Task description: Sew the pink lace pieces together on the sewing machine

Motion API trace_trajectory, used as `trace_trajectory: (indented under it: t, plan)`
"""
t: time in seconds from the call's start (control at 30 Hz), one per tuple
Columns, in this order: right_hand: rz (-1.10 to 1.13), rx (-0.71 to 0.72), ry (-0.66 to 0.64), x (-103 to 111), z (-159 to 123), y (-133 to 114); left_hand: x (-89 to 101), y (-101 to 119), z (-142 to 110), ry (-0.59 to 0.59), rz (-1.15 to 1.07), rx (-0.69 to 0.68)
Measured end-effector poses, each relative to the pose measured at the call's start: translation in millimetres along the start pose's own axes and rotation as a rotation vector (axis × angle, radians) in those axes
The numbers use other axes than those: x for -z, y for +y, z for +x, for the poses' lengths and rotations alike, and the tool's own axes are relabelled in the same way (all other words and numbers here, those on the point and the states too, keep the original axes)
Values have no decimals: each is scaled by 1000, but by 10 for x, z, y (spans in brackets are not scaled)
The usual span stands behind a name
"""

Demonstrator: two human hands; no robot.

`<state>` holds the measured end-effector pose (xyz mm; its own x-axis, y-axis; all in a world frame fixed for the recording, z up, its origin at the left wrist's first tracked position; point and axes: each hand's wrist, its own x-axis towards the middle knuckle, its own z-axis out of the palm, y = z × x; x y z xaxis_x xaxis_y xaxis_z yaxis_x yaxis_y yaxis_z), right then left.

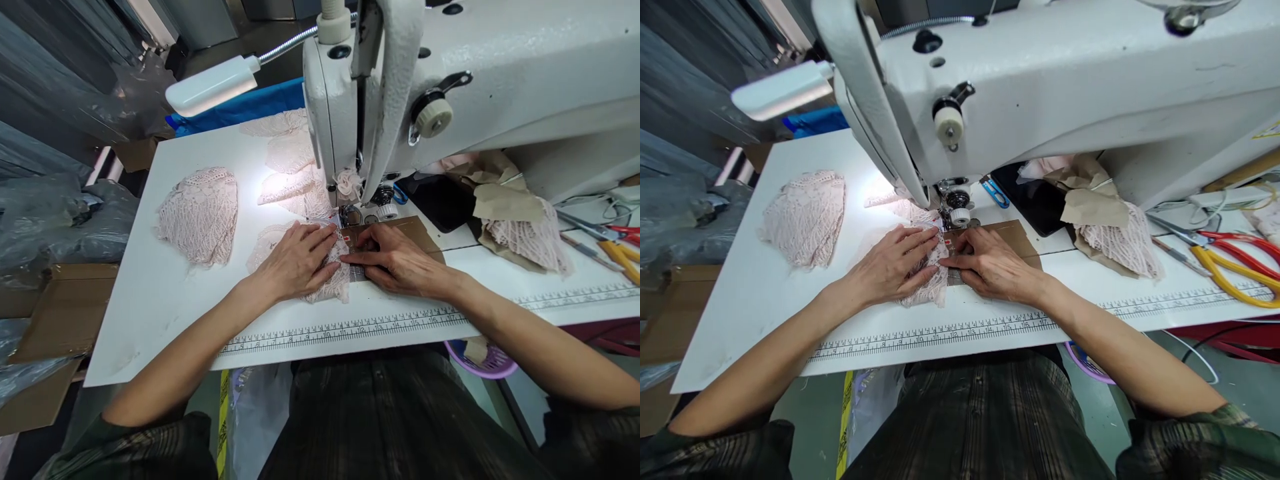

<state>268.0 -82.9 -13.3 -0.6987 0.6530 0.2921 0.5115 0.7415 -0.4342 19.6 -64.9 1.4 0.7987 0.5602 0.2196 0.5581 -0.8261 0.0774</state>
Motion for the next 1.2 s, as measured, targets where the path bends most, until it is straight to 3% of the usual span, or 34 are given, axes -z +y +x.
trace_trajectory:
  t: [0.17,0.97,1.2]
  plan:
    - [0,-33,32,-44,21,16,11,-133,80,-14,-18,-33]
    - [2,-81,91,-86,53,-4,-96,-205,82,32,-39,-3]
    - [-23,-88,92,-95,40,-5,-78,-178,77,-7,2,5]
